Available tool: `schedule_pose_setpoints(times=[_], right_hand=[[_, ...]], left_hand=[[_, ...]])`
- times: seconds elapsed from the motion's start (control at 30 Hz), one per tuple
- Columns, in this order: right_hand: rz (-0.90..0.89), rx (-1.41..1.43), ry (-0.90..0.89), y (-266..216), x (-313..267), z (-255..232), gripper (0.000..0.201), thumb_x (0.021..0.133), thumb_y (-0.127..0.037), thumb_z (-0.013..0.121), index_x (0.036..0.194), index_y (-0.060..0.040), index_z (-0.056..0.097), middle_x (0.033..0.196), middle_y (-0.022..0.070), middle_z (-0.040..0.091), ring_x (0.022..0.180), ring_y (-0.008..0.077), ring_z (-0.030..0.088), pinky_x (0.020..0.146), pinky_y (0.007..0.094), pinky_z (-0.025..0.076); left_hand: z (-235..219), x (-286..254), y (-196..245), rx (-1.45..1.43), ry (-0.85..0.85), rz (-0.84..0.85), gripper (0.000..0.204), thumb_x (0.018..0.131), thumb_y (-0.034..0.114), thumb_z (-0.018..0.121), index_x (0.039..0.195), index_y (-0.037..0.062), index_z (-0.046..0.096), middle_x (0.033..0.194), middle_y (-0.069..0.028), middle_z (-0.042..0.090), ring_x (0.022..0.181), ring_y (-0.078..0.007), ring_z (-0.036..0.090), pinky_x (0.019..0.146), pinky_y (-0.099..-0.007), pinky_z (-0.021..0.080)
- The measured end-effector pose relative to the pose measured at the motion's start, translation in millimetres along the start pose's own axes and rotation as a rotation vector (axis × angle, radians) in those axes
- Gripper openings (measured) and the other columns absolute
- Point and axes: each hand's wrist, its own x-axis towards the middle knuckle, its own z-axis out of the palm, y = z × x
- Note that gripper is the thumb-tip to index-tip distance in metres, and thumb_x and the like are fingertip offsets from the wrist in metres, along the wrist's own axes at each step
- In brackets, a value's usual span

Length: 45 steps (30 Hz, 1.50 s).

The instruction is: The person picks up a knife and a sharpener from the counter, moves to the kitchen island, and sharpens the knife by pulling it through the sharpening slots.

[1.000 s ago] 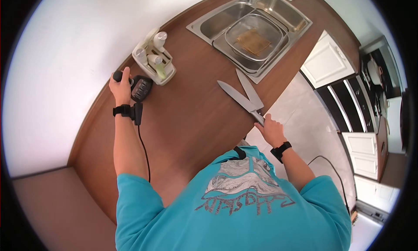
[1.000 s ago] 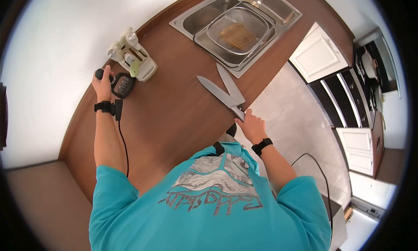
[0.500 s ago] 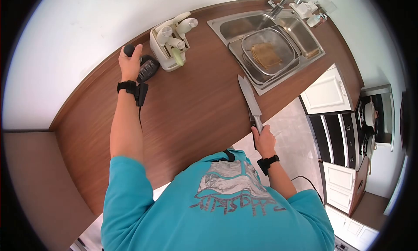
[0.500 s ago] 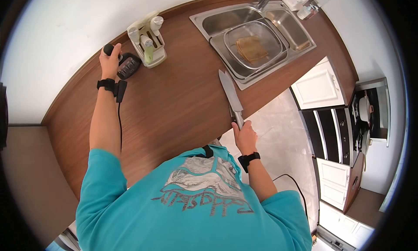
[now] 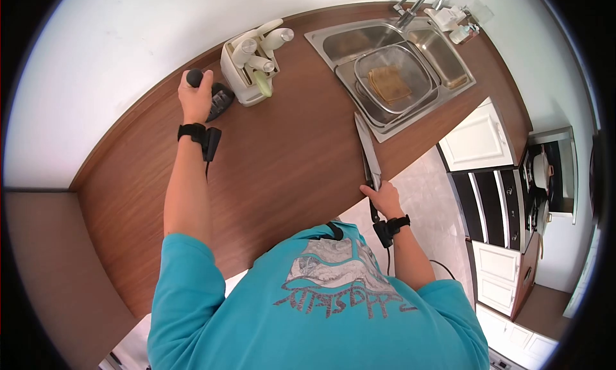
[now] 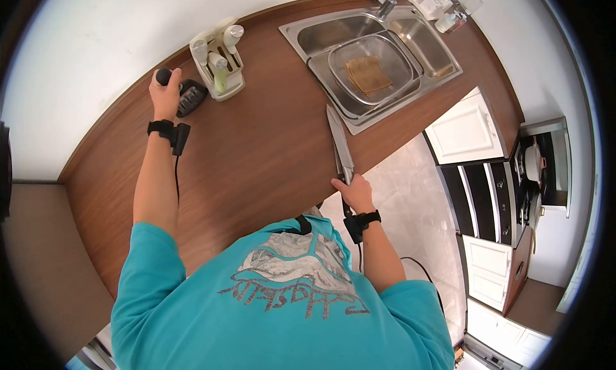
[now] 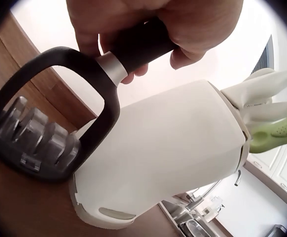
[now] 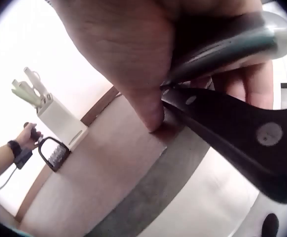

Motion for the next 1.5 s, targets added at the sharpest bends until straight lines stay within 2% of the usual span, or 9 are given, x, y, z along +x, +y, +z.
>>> schedule_pose_setpoints(times=[0.33,0.47,0.6,0.83,0.9,0.93,1.0,1.13,1.5], right_hand=[[0.021,0.162,-0.148,45,-9,6,0.025,0.064,-0.013,0.074,0.073,0.0028,0.057,0.065,0.0142,0.062,0.060,0.0227,0.063,0.057,0.0341,0.050],[-0.053,0.128,-0.038,77,-12,22,0.018,0.068,-0.009,0.066,0.075,0.0036,0.055,0.060,0.0140,0.061,0.053,0.0211,0.062,0.052,0.0324,0.049],[-0.079,0.092,-0.001,79,-21,29,0.018,0.071,-0.011,0.064,0.077,0.0030,0.055,0.059,0.0128,0.060,0.049,0.0215,0.060,0.049,0.0325,0.048],[-0.023,0.179,-0.023,78,-25,34,0.019,0.072,-0.014,0.066,0.075,0.0018,0.055,0.058,0.0113,0.059,0.048,0.0203,0.059,0.048,0.0329,0.047],[-0.014,0.190,0.007,73,-27,34,0.023,0.073,-0.017,0.068,0.073,0.0015,0.055,0.057,0.0107,0.058,0.048,0.0187,0.058,0.047,0.0323,0.047],[-0.010,0.195,0.009,70,-29,33,0.023,0.073,-0.017,0.068,0.073,0.0015,0.055,0.057,0.0107,0.058,0.048,0.0187,0.058,0.047,0.0323,0.047],[0.018,0.198,0.020,62,-35,29,0.027,0.073,-0.021,0.070,0.073,0.0017,0.055,0.058,0.0104,0.058,0.048,0.0179,0.057,0.047,0.0318,0.046],[0.018,0.295,0.018,59,-43,30,0.029,0.072,-0.022,0.071,0.074,0.0018,0.055,0.058,0.0102,0.058,0.048,0.0182,0.057,0.047,0.0321,0.046],[-0.008,0.491,0.190,72,-119,21,0.027,0.075,-0.021,0.071,0.071,-0.0003,0.054,0.055,0.0051,0.052,0.050,0.0143,0.053,0.048,0.0312,0.043]], left_hand=[[-9,-67,27,0.093,-0.028,0.068,0.014,0.079,0.010,0.068,0.082,0.0023,0.057,0.073,-0.0068,0.059,0.070,-0.0129,0.055,0.067,-0.0279,0.047],[-19,-132,31,0.197,-0.107,0.318,0.020,0.073,0.002,0.069,0.089,0.0019,0.058,0.096,-0.0157,0.063,0.095,-0.0308,0.062,0.086,-0.0359,0.048],[-37,-187,15,0.438,-0.215,0.373,0.030,0.072,0.001,0.071,0.100,0.0026,0.059,0.118,-0.0176,0.056,0.114,-0.0357,0.053,0.098,-0.0425,0.042],[-51,-201,23,0.170,-0.209,-0.197,0.047,0.077,0.011,0.073,0.118,0.0015,0.052,0.119,-0.0161,0.053,0.104,-0.0293,0.056,0.086,-0.0389,0.049],[-51,-188,23,-0.209,-0.164,-0.715,0.045,0.083,0.023,0.070,0.117,0.0026,0.049,0.106,-0.0132,0.056,0.090,-0.0220,0.060,0.072,-0.0353,0.053],[-53,-179,25,-0.206,-0.169,-0.713,0.045,0.083,0.023,0.070,0.117,0.0026,0.049,0.106,-0.0132,0.056,0.090,-0.0220,0.060,0.072,-0.0353,0.053],[-59,-164,29,-0.409,-0.244,-1.054,0.036,0.089,0.032,0.062,0.107,0.0035,0.050,0.089,-0.0092,0.056,0.068,-0.0177,0.059,0.057,-0.0335,0.052],[-55,-162,23,-0.525,-0.279,-1.135,0.032,0.094,0.038,0.054,0.083,0.0080,0.052,0.061,-0.0019,0.049,0.049,-0.0155,0.051,0.047,-0.0313,0.045],[-40,-245,161,-0.343,-0.630,-0.324,0.019,0.092,0.012,0.059,0.106,0.0011,0.054,0.082,-0.0006,0.057,0.064,-0.0061,0.054,0.057,-0.0212,0.045]])
